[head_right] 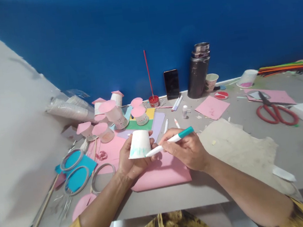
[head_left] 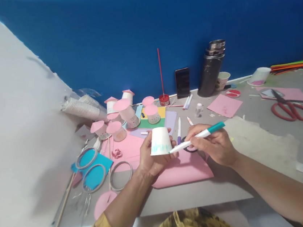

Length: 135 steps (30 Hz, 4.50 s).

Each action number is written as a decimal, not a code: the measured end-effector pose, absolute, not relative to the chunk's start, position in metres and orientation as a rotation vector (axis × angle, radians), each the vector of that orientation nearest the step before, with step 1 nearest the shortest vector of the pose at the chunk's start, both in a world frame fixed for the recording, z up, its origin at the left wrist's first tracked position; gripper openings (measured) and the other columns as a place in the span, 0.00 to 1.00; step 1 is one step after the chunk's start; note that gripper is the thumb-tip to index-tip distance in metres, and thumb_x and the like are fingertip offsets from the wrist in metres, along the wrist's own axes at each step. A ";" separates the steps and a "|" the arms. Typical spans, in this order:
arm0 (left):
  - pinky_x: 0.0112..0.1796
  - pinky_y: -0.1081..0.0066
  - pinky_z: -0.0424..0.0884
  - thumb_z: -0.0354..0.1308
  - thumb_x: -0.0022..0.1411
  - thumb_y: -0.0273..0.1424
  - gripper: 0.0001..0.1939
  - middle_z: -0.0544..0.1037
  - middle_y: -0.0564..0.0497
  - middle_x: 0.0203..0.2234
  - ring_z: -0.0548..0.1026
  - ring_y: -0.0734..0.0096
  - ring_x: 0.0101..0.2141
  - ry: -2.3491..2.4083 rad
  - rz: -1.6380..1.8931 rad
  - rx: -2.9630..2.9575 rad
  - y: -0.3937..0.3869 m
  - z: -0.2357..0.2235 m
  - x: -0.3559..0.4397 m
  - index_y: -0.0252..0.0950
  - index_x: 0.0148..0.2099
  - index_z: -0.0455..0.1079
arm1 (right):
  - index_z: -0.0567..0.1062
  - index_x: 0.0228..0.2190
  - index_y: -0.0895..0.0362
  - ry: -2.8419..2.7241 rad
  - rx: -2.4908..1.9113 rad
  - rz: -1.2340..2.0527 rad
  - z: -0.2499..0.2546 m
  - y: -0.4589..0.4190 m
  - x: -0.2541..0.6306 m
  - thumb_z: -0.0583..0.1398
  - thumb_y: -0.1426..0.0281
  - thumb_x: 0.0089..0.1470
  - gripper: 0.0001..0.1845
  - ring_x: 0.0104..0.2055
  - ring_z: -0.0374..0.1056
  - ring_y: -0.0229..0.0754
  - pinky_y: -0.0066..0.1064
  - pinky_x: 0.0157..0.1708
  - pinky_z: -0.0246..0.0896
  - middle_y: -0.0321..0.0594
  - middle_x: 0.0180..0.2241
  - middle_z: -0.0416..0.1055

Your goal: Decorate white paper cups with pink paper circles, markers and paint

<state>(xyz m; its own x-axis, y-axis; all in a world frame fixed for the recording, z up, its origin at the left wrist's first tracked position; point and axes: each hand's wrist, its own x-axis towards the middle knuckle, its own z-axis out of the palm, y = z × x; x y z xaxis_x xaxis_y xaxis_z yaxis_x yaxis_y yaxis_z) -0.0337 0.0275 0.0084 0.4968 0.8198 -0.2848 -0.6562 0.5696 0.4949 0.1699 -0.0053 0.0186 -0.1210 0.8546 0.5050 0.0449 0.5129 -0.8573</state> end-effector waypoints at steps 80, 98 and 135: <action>0.37 0.55 0.80 0.57 0.67 0.35 0.18 0.80 0.39 0.35 0.80 0.55 0.34 0.787 1.045 0.266 0.037 0.000 -0.037 0.28 0.54 0.70 | 0.78 0.34 0.55 -1.121 -1.059 1.049 0.011 0.004 0.169 0.67 0.56 0.56 0.15 0.22 0.69 0.39 0.27 0.19 0.67 0.36 0.23 0.72; 0.36 0.57 0.76 0.60 0.60 0.36 0.23 0.79 0.41 0.34 0.77 0.57 0.34 0.630 1.006 0.270 0.032 0.002 -0.033 0.25 0.52 0.74 | 0.79 0.33 0.55 -1.308 -1.028 1.017 0.010 -0.001 0.166 0.65 0.58 0.59 0.13 0.25 0.71 0.39 0.27 0.22 0.71 0.38 0.24 0.74; 0.32 0.59 0.73 0.57 0.63 0.42 0.26 0.78 0.42 0.31 0.77 0.57 0.32 0.574 0.928 0.292 0.030 0.001 -0.033 0.27 0.54 0.73 | 0.78 0.33 0.56 -1.185 -1.053 1.112 0.013 0.001 0.165 0.66 0.54 0.57 0.17 0.23 0.69 0.37 0.26 0.20 0.70 0.37 0.24 0.74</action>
<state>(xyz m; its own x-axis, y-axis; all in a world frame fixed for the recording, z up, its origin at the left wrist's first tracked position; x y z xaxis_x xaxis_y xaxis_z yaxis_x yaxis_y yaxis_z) -0.0326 0.0302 0.0010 0.4653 0.8183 -0.3374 -0.6677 0.5747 0.4732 0.1652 0.0013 0.0125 0.0441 0.9881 0.1473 -0.0844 0.1506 -0.9850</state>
